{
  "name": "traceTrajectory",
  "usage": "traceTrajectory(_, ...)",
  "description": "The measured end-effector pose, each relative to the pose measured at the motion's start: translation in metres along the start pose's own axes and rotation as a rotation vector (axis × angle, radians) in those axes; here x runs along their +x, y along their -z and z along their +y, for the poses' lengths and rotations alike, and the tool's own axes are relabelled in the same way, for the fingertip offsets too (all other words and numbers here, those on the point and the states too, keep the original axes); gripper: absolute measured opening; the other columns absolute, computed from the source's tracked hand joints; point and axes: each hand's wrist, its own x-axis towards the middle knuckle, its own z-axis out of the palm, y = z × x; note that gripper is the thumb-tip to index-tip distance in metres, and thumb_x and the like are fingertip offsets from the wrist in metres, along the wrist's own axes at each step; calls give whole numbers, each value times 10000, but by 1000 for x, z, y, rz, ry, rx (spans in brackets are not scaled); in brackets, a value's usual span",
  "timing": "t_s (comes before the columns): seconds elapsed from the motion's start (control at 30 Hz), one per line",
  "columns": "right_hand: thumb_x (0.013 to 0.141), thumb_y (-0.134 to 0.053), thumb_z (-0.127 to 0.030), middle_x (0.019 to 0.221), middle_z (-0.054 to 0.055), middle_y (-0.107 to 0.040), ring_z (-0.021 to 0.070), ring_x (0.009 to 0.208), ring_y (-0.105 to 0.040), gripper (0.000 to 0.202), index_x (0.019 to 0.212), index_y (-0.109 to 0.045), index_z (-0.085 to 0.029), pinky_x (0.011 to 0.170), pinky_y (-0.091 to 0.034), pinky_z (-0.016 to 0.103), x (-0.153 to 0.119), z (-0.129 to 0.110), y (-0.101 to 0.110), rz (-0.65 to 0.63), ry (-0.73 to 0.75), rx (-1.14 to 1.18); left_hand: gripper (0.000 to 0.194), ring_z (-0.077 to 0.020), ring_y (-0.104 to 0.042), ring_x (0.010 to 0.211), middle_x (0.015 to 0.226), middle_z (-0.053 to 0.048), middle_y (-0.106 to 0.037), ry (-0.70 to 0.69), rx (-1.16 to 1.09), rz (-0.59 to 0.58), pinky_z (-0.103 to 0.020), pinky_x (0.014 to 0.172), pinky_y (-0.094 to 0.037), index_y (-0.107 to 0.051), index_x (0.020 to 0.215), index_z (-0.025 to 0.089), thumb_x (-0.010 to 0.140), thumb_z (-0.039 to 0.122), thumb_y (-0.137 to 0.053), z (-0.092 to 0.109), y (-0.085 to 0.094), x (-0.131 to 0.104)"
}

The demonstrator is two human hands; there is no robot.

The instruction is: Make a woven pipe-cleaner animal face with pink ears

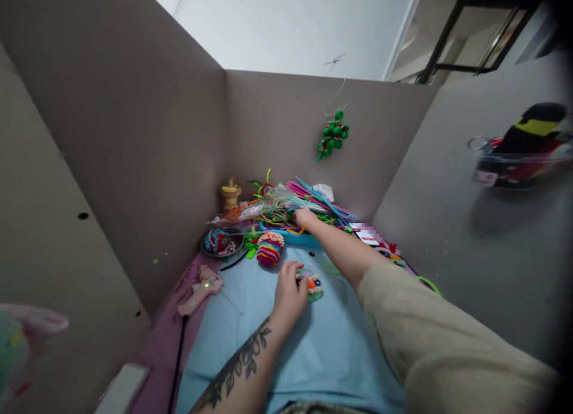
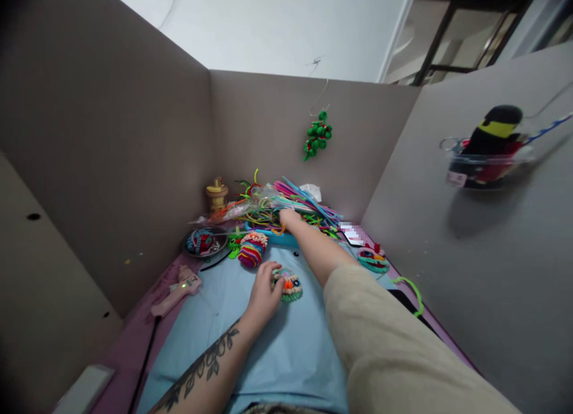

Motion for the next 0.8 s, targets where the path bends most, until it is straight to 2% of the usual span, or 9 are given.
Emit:
traceTrajectory(0.13, 696, -580, -138, 926, 58, -690, 191, 869, -605, 224, 882, -697, -178, 756, -427, 224, -14, 3, 21, -13, 75, -117, 252, -203, -470, 1067, 1107, -97, -503, -12, -8, -8, -366, 951, -365, -557, 1010, 170, 770, 142, -486, 5, 3, 0)
traceTrajectory(0.27, 744, -499, -155, 1022, 69, -665, 221, 942, -586, 298, 983, -670, -204, 759, -417, 255, -46, 14, 34, 86, 58, -193, 244, -202, -488, 1040, 1084, -102, -524, -20, 2, -27, -362, 926, -385, -560, 1005, 165, 774, 142, -487, 7, 4, 0)
traceTrajectory(0.4, 753, -472, -181, 1045, 64, -662, 220, 930, -599, 336, 1034, -648, -234, 713, -420, 252, -78, 47, 41, 191, -52, -264, 219, -198, -513, 1000, 1042, -95, -549, -38, 14, -28, -360, 897, -408, -575, 975, 166, 776, 145, -486, 4, 3, 0)
traceTrajectory(0.5, 740, -476, -192, 977, 84, -681, 223, 886, -613, 288, 945, -679, -199, 672, -420, 245, -96, 82, 47, 216, -196, -220, 204, -198, -526, 993, 1025, -92, -561, -49, 30, -19, -359, 888, -416, -590, 943, 166, 768, 140, -489, 3, 3, 2)
traceTrajectory(0.6, 738, -461, -186, 884, 74, -696, 192, 794, -630, 264, 888, -679, -186, 626, -421, 226, -117, 108, 49, 286, -283, -76, 186, -197, -540, 973, 992, -86, -576, -56, 47, 3, -359, 875, -425, -601, 911, 167, 765, 144, -487, 2, 4, 5)
traceTrajectory(0.67, 742, -435, -172, 773, 54, -695, 150, 655, -627, 258, 874, -657, -175, 567, -421, 204, -135, 111, 46, 284, -295, 124, 179, -198, -551, 954, 980, -84, -588, -44, 54, 20, -349, 827, -447, -605, 906, 169, 773, 167, -485, 3, 6, 7)
traceTrajectory(0.73, 746, -412, -168, 647, 22, -664, 118, 521, -592, 225, 846, -614, -164, 503, -417, 187, -156, 101, 38, 260, -260, 397, 175, -198, -562, 932, 965, -82, -601, -41, 48, 37, -323, 765, -466, -607, 906, 167, 781, 208, -492, 4, 6, 8)
traceTrajectory(0.8, 752, -424, -203, 528, -17, -596, 107, 449, -548, 147, 771, -565, -168, 464, -412, 182, -177, 82, 27, 250, -166, 623, 186, -178, -580, 848, 933, -78, -613, -40, 28, 56, -292, 696, -476, -606, 913, 162, 791, 227, -482, 7, 6, 8)
